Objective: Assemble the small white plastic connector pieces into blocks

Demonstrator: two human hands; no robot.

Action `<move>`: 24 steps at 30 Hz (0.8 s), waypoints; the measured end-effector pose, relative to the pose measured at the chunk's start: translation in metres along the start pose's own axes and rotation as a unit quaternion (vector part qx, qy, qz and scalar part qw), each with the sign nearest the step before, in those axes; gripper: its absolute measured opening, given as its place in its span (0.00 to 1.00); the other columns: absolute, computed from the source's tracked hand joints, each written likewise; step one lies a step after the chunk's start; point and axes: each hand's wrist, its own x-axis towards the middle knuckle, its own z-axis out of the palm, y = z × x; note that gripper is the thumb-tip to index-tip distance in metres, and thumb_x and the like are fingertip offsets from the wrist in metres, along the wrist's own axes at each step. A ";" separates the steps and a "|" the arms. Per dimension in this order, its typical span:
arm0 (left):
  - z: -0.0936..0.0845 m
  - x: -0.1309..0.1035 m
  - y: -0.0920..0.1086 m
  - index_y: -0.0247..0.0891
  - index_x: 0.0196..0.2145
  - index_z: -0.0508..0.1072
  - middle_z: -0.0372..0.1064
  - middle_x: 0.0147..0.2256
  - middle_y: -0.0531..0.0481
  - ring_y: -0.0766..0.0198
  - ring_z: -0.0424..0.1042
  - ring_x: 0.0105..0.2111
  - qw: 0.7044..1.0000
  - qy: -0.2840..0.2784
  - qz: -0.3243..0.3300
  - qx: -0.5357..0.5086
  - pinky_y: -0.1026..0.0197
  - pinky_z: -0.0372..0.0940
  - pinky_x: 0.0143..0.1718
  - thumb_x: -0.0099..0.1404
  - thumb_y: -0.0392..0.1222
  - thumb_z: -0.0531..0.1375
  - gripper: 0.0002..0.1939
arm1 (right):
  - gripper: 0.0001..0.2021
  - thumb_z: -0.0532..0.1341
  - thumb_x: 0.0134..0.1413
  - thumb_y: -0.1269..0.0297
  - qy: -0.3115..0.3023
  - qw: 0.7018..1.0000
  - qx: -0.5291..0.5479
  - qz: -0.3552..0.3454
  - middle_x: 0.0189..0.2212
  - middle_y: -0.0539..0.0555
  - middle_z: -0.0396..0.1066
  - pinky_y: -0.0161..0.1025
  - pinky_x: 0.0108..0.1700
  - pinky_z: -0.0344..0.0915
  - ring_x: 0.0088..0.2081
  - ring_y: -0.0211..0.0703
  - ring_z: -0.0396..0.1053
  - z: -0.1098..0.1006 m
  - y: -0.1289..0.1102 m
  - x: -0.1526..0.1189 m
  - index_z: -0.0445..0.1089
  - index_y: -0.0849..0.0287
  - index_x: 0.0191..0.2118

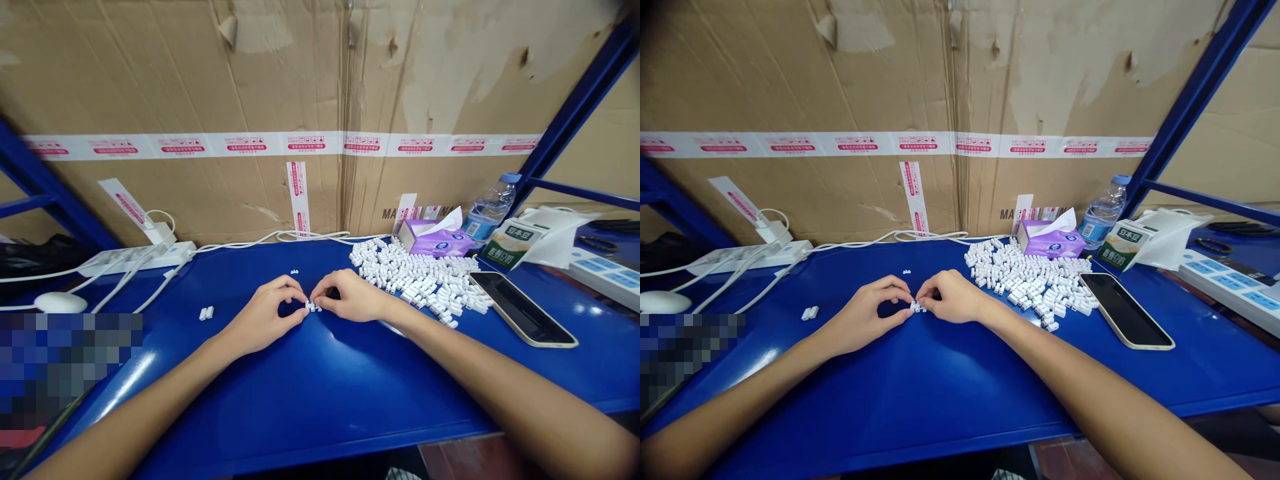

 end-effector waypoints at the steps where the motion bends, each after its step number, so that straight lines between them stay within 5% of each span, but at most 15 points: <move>1: 0.000 0.000 0.000 0.43 0.40 0.79 0.72 0.44 0.50 0.62 0.72 0.38 1.000 0.000 0.001 0.000 0.58 0.69 0.42 0.67 0.43 0.63 0.06 | 0.10 0.62 0.57 0.75 -0.010 1.000 0.012 -0.002 0.33 0.51 0.80 0.34 0.38 0.65 0.33 0.39 0.74 -0.002 0.001 0.000 0.80 0.60 0.41; 7: 0.001 0.000 0.000 0.42 0.40 0.80 0.72 0.44 0.49 0.62 0.72 0.38 1.000 0.000 0.002 -0.004 0.58 0.69 0.42 0.67 0.43 0.63 0.07 | 0.11 0.66 0.55 0.75 -0.052 0.998 0.036 -0.012 0.37 0.53 0.80 0.35 0.42 0.68 0.37 0.40 0.75 -0.010 0.003 -0.002 0.79 0.60 0.45; 16: 0.001 -0.001 0.000 0.42 0.39 0.80 0.72 0.44 0.50 0.62 0.72 0.37 1.000 0.002 0.001 0.004 0.58 0.69 0.41 0.66 0.43 0.63 0.06 | 0.05 0.67 0.57 0.75 -0.039 0.995 -0.060 -0.064 0.36 0.53 0.77 0.38 0.45 0.66 0.38 0.41 0.74 -0.011 0.005 -0.002 0.80 0.59 0.36; 24: 0.000 -0.001 -0.001 0.43 0.40 0.80 0.73 0.43 0.50 0.62 0.73 0.38 1.000 0.000 0.002 0.006 0.58 0.68 0.41 0.66 0.42 0.63 0.06 | 0.10 0.66 0.53 0.76 -0.024 0.993 -0.060 -0.101 0.38 0.52 0.75 0.36 0.43 0.66 0.38 0.40 0.71 -0.009 -0.001 -0.008 0.78 0.58 0.40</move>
